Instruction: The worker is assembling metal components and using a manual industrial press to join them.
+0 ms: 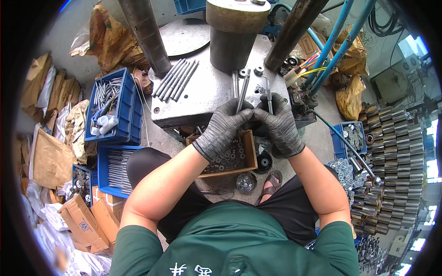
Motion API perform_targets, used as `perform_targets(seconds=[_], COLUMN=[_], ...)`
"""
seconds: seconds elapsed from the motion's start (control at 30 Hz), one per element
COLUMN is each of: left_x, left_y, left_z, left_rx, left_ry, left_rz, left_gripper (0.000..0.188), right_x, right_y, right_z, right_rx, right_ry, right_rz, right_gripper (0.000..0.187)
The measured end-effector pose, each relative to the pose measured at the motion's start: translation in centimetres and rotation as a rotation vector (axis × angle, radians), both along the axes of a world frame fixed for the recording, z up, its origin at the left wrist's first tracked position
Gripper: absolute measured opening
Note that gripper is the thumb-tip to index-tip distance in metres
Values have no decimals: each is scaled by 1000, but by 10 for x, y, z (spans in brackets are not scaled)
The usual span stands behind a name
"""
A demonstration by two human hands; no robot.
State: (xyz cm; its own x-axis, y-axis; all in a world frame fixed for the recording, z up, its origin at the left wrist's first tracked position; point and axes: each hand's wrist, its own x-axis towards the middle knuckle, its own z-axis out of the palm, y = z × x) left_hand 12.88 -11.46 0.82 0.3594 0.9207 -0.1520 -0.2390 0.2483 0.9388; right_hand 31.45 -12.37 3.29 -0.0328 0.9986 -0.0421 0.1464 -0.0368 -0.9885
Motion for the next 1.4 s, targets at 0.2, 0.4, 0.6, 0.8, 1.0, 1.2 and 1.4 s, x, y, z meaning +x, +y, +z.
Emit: perform_targets(seconds=[0.2,0.4,0.6,0.8,1.0,1.2,1.4], left_x=[-6,-23,-26,-23,-25,-26,-31], left_y=[10,23,23,20,18,12,18], left_z=[0,3,-1,2,7,18,13], left_rx=[-104,-215,-204,-214,-175,155,47], left_ry=[-124,-184,-171,-158,-165,26,-6], left_rz=[76,130,91,134,97,161,90], left_gripper=[17,17,16,13,13,30,35], right_x=[14,26,27,22,24,32,52], right_y=[-10,-11,-8,-6,-5,-7,-5], right_z=[17,19,25,26,24,15,22], right_rx=[-126,508,785,838,872,485,57], right_ry=[156,-737,-958,-957,-1018,-709,-251], right_rz=[166,170,142,154,171,150,66], right_gripper=[68,69,48,39,42,47,53])
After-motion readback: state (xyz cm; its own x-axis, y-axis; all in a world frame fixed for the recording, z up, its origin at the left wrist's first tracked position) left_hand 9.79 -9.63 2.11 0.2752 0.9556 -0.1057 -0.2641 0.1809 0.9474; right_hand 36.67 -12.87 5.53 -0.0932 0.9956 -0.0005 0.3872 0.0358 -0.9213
